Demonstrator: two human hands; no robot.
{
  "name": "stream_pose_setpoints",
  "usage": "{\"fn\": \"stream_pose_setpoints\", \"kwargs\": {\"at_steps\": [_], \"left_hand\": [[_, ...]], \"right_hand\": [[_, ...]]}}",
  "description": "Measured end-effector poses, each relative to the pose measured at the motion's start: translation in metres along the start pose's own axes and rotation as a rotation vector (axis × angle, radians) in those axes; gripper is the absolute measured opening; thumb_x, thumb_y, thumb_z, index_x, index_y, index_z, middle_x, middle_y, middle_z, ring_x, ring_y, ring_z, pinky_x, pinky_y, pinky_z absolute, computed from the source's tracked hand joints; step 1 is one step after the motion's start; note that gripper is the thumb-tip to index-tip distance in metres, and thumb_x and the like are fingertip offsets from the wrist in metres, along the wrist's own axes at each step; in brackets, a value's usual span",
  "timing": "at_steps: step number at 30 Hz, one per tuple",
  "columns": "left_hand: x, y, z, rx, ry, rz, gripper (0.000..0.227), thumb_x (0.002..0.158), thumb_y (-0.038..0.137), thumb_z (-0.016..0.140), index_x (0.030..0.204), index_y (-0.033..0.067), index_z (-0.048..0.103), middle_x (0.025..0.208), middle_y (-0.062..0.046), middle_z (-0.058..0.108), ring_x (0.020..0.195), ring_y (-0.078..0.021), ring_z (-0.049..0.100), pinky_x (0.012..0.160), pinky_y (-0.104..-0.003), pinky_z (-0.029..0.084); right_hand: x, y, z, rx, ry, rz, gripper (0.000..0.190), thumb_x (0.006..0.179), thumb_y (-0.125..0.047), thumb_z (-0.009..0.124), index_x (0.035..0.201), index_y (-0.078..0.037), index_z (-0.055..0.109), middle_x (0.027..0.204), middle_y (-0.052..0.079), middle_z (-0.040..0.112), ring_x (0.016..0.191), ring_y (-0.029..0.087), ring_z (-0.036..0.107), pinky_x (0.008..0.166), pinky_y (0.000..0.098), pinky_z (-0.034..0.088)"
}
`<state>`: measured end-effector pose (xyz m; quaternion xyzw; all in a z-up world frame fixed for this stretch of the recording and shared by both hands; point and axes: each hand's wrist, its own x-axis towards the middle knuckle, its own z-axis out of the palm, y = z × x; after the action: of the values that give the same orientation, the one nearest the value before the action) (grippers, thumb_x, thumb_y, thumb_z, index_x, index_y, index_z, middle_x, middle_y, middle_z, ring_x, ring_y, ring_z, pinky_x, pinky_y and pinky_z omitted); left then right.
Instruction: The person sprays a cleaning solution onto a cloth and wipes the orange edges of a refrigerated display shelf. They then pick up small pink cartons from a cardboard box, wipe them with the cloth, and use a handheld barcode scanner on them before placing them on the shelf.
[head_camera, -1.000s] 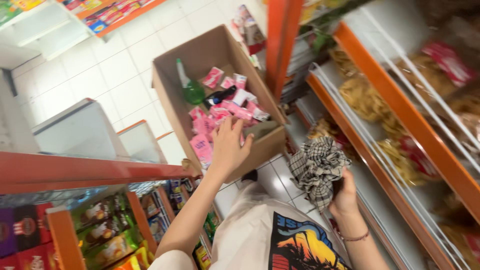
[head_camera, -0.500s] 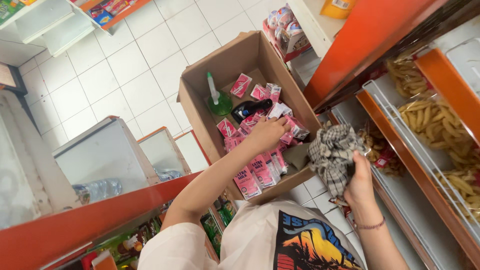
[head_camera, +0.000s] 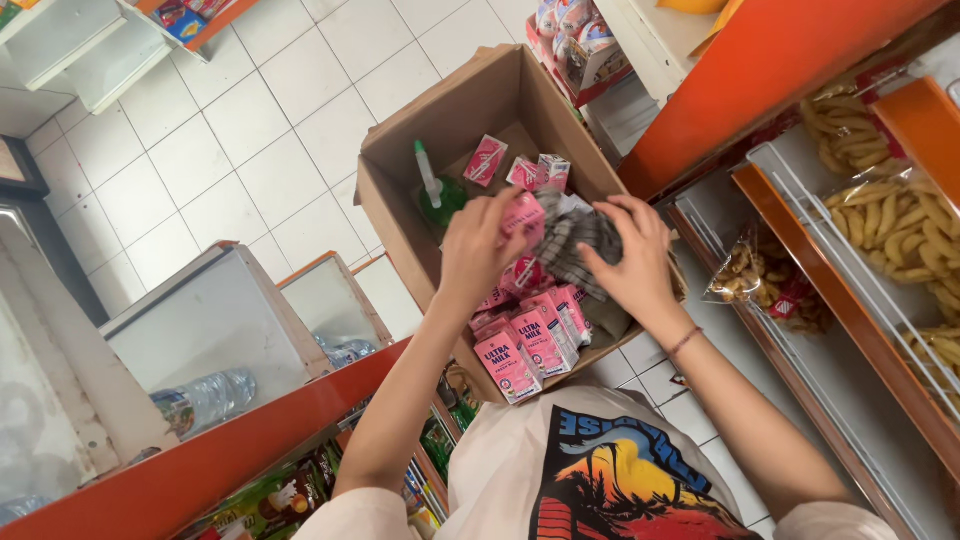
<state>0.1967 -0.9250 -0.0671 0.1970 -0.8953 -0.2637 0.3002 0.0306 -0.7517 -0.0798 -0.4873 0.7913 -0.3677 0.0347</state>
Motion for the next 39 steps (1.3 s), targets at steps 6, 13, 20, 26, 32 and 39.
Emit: {"fn": "stream_pose_setpoints", "kwargs": {"at_steps": [6,13,20,26,32,39], "left_hand": [[0.005,0.040,-0.024,-0.484,-0.101,-0.154,0.044,0.094,0.008,0.067,0.137,0.0052,0.058,0.116,-0.011,0.070,0.096,-0.0213,0.069,0.084,-0.034,0.056],[0.000,0.086,0.028,-0.743,-0.296,-0.341,0.031,0.101,0.016,0.061,0.130,0.0030,0.059,0.112,-0.013,0.068,0.090,-0.0187,0.068,0.079,-0.030,0.056],[-0.013,0.091,0.103,-0.071,-0.908,-0.411,0.051,0.085,0.051,0.078,0.084,-0.0001,0.075,0.089,-0.024,0.072,0.086,-0.0391,0.071,0.078,-0.046,0.056],[-0.031,0.054,0.144,-0.161,-0.900,-0.223,0.045,0.078,0.048,0.077,0.087,0.0037,0.079,0.085,-0.020,0.076,0.083,-0.0375,0.075,0.080,-0.045,0.059],[-0.025,0.052,0.132,-0.073,-0.902,-0.244,0.035,0.078,0.031,0.075,0.086,-0.0029,0.076,0.086,-0.025,0.073,0.085,-0.0398,0.071,0.081,-0.046,0.056],[0.007,0.130,0.039,-0.445,-0.449,-0.096,0.028,0.086,0.017,0.065,0.101,-0.0053,0.062,0.114,-0.023,0.065,0.100,-0.0406,0.069,0.087,-0.045,0.055]], "right_hand": [[0.006,-0.008,-0.006,0.724,-0.319,0.074,0.068,0.084,-0.020,0.081,0.143,-0.003,0.052,0.142,0.013,0.054,0.129,0.025,0.053,0.106,0.0386,0.047],[-0.045,0.030,-0.028,1.151,-0.376,0.645,0.041,0.093,-0.014,0.070,0.129,0.003,0.060,0.103,0.011,0.075,0.088,0.020,0.073,0.079,0.0355,0.061],[-0.117,0.062,-0.055,1.247,0.038,0.900,0.037,0.097,-0.018,0.064,0.123,0.008,0.062,0.103,0.015,0.074,0.086,0.023,0.075,0.075,0.0370,0.062],[-0.153,0.063,-0.061,1.501,0.274,0.855,0.050,0.103,-0.037,0.053,0.132,0.003,0.057,0.105,0.019,0.070,0.087,0.030,0.072,0.078,0.0421,0.059],[-0.158,0.056,-0.059,1.582,0.329,0.784,0.063,0.106,-0.051,0.037,0.136,0.002,0.056,0.111,0.020,0.070,0.093,0.032,0.070,0.083,0.0449,0.057],[-0.154,0.041,-0.053,1.484,0.411,0.936,0.060,0.106,-0.048,0.035,0.137,0.000,0.052,0.121,0.018,0.067,0.106,0.032,0.066,0.093,0.0462,0.055]]}}
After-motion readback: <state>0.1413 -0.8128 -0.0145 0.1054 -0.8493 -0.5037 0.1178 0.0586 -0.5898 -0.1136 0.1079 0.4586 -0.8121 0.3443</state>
